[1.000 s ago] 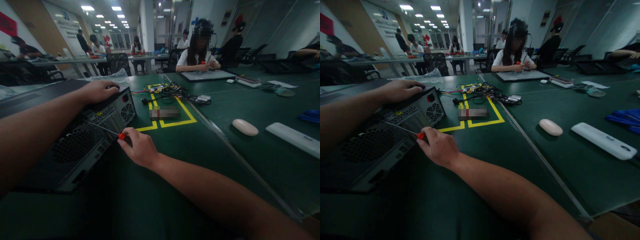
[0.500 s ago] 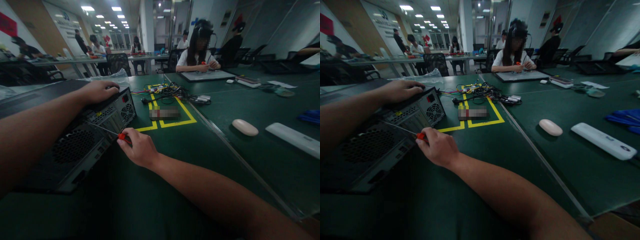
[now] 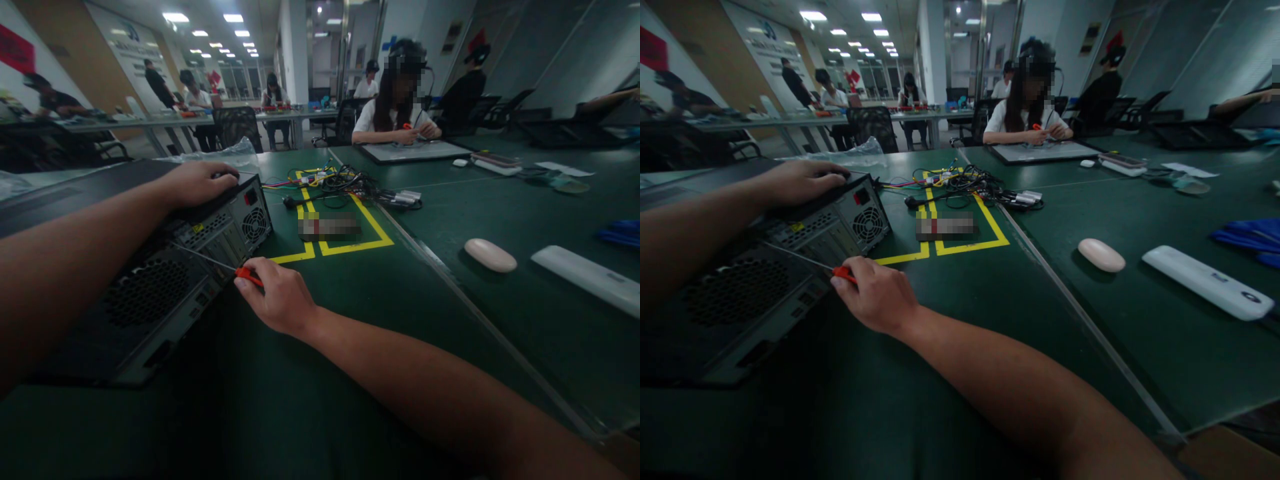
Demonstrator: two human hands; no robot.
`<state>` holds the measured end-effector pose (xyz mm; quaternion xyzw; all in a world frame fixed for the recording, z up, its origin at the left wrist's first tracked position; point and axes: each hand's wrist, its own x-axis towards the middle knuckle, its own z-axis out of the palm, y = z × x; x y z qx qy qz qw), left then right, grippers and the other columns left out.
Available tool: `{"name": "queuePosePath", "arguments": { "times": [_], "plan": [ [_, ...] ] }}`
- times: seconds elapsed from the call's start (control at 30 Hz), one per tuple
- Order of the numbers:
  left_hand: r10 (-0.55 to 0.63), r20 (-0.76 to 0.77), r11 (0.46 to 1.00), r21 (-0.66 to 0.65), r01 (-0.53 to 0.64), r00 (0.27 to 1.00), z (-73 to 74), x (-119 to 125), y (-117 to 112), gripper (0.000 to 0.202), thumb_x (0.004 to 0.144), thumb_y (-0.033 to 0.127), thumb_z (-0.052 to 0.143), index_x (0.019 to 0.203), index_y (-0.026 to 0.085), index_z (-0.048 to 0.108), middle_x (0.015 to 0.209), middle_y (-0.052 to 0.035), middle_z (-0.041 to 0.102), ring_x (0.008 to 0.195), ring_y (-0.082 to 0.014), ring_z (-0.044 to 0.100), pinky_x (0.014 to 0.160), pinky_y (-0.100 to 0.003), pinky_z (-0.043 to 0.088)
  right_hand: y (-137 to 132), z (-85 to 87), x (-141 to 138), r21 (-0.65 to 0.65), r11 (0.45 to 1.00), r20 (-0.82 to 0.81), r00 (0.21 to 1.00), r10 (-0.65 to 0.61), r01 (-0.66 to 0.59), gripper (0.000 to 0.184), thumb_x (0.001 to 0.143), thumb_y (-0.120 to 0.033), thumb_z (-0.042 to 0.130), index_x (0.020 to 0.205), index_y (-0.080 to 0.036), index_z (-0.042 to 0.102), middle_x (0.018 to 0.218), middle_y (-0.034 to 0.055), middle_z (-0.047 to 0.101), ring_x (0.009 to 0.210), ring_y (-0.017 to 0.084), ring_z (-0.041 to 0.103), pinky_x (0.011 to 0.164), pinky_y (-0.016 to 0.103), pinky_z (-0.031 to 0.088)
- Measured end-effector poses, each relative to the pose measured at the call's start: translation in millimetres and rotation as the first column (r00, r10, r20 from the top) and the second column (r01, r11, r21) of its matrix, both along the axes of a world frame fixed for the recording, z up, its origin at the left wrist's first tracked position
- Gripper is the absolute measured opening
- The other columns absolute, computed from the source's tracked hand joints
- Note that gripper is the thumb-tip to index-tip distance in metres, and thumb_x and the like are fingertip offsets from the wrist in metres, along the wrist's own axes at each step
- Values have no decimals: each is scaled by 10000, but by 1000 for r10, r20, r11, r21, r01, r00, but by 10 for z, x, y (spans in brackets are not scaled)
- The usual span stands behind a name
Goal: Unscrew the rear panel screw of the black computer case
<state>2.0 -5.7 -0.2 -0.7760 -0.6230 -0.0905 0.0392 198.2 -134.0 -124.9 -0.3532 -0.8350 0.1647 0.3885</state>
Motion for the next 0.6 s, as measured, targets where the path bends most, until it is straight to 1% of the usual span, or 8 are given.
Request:
{"name": "queuePosePath", "arguments": {
  "times": [0.17,0.3,0.43,0.6],
  "plan": [
    [-12,5,1000,4,12,1000,-7,-22,22,621,819,548,328,1248,175,577,1188,-129,600,1083,-302,533,925,-408,383,7,-10,-3,-3,1000,-12,1000,18,-18,345,928,-464,356,1091,-191,491,978,34,644,854,144,624,724,255,442],
    [-24,7,1000,1,24,1000,-13,-28,23,607,824,533,330,1247,174,576,1203,-115,595,1090,-291,531,938,-403,379,15,-24,-9,5,999,-31,999,33,-33,330,913,-443,402,1107,-188,477,992,42,641,885,147,625,754,259,452],
    [-3,8,1000,1,3,1000,-7,-9,-2,604,818,532,335,1252,188,576,1210,-99,595,1094,-287,529,941,-395,378,18,-35,-12,-9,999,-32,999,34,-34,325,907,-421,424,1138,-194,445,989,38,642,880,154,632,757,270,463],
    [-5,25,1000,0,5,1000,-3,-10,-1,614,805,537,349,1255,186,577,1205,-102,598,1083,-296,533,938,-404,381,15,-33,-9,7,999,-38,999,32,-32,272,914,-408,423,1088,-201,448,989,29,636,878,152,630,737,260,462]
  ]
}}
